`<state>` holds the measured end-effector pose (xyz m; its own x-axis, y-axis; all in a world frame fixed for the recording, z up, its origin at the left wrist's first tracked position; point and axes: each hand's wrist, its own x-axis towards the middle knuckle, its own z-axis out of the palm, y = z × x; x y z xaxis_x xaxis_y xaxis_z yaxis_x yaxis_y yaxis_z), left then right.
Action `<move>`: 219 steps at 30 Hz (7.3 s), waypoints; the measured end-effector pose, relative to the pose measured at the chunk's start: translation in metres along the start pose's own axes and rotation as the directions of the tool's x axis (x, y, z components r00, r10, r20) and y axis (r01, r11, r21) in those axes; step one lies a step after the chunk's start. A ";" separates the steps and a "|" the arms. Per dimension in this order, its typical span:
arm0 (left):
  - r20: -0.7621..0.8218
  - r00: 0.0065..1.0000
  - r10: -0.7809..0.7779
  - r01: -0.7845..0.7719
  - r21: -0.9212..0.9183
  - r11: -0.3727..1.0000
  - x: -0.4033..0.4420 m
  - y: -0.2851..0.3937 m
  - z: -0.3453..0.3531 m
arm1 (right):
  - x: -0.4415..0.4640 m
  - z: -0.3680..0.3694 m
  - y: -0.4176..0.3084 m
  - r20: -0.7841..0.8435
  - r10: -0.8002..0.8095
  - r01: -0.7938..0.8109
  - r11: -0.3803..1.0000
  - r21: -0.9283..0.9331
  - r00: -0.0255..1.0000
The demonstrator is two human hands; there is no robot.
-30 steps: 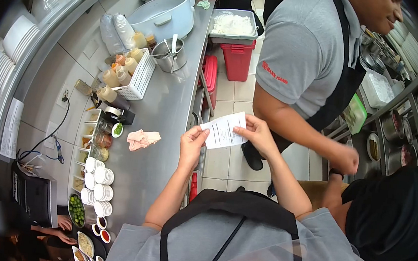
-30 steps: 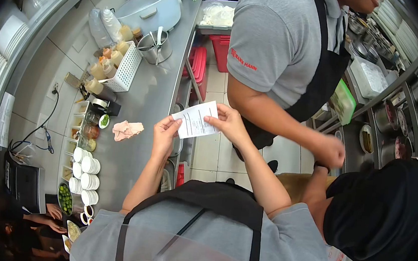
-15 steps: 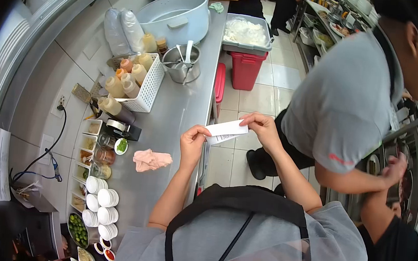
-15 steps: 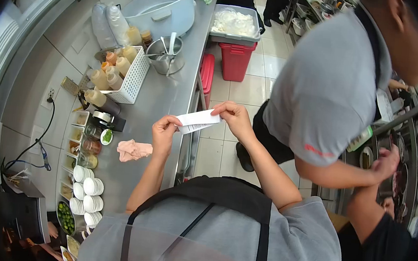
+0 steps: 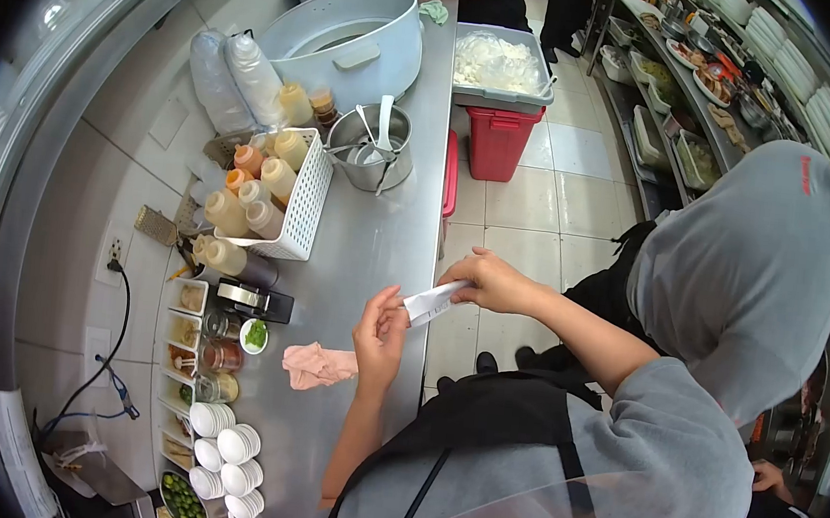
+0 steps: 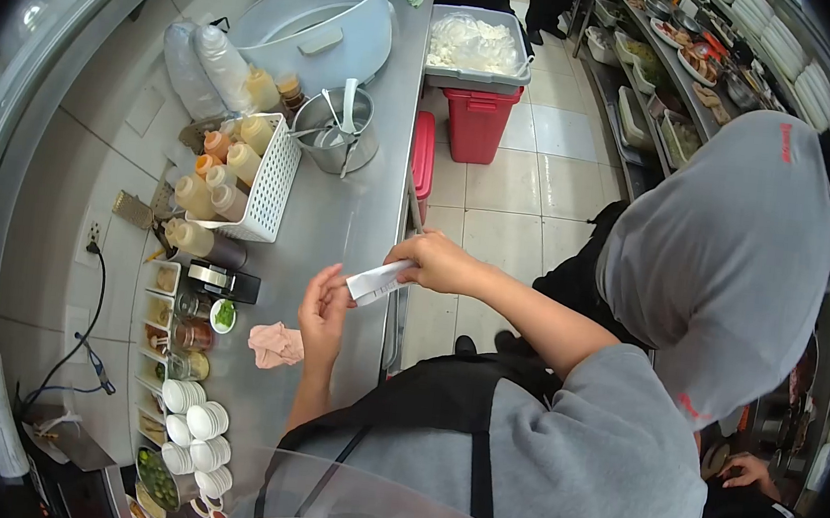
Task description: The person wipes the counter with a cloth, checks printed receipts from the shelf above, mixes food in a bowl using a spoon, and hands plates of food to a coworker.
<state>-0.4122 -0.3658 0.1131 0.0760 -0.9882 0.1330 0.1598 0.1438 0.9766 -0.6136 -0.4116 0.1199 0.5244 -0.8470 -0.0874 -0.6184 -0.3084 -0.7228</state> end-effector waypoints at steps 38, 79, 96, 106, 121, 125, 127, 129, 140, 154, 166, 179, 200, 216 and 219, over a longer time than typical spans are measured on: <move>0.957 0.275 0.093 -0.228 -0.030 0.973 0.314 -0.121 0.452 | -0.083 -0.231 0.237 -0.886 0.360 -0.543 0.825 0.156 0.293; 0.447 -0.681 -0.581 -0.094 0.733 0.674 0.311 -0.478 1.022 | -0.520 -0.730 0.436 -0.819 -0.285 -0.660 0.738 0.143 -0.497; 0.447 -0.322 -0.834 -0.611 0.575 0.544 0.395 -0.661 1.197 | -0.655 -0.928 0.451 -0.584 -0.533 -0.740 0.647 0.186 -0.613; 0.280 -0.587 -0.760 -0.795 -0.022 0.606 0.311 -0.682 1.217 | -0.561 -0.693 0.461 -0.666 -0.328 -0.728 0.469 0.501 -0.670; -0.153 -0.856 -0.494 -0.192 -0.793 0.579 0.073 -0.606 1.121 | -0.185 -0.296 0.374 0.223 -0.387 0.125 0.261 0.957 -0.895; -0.284 -0.773 -0.567 -0.150 -0.787 0.599 0.011 -0.551 0.993 | -0.091 -0.238 0.342 0.414 -0.513 0.298 0.296 0.908 -0.752; -0.387 -0.747 -0.540 -0.053 -0.775 0.630 -0.022 -0.513 0.922 | -0.060 -0.216 0.331 0.475 -0.554 0.364 0.306 0.880 -0.683; -0.502 -0.744 -0.442 0.111 -0.744 0.659 -0.052 -0.496 0.860 | -0.033 -0.202 0.320 0.503 -0.597 0.400 0.308 0.863 -0.625; -0.744 -0.522 -0.416 0.414 -0.648 0.639 -0.178 -0.451 0.696 | -0.047 -0.121 0.262 0.539 -0.576 0.533 0.201 0.822 -0.614; -0.585 -0.533 -0.612 0.489 -0.803 0.341 -0.444 -0.391 0.593 | -0.097 -0.009 0.142 0.647 -0.633 0.764 0.132 0.631 -0.425; -0.872 -0.309 -0.380 0.724 -0.475 0.500 -0.423 -0.362 0.351 | 0.049 0.103 0.031 0.572 -0.817 0.915 0.284 0.287 0.074; -0.749 -0.470 -0.468 0.597 -0.660 0.456 -0.510 -0.307 0.199 | 0.170 0.319 -0.045 0.220 -0.896 0.915 0.402 0.027 0.386; -0.899 -0.151 -0.410 0.914 -0.285 0.287 -0.692 -0.223 -0.101 | -0.017 0.537 -0.298 0.392 -0.918 0.943 0.177 0.283 0.054; -0.921 0.122 -0.370 0.945 -0.006 0.327 -0.700 -0.253 -0.186 | -0.048 0.477 -0.294 0.576 -0.813 0.380 0.560 0.736 0.082; -0.925 0.173 -0.339 0.940 0.052 0.338 -0.679 -0.240 -0.197 | -0.014 0.462 -0.300 0.593 -0.659 0.626 0.716 0.308 0.463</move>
<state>-0.3083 0.2814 -0.2448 0.8691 -0.1710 -0.4642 0.0743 -0.8826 0.4642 -0.1648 -0.1072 0.0217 0.9972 0.0681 0.0296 0.0655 -0.6176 -0.7838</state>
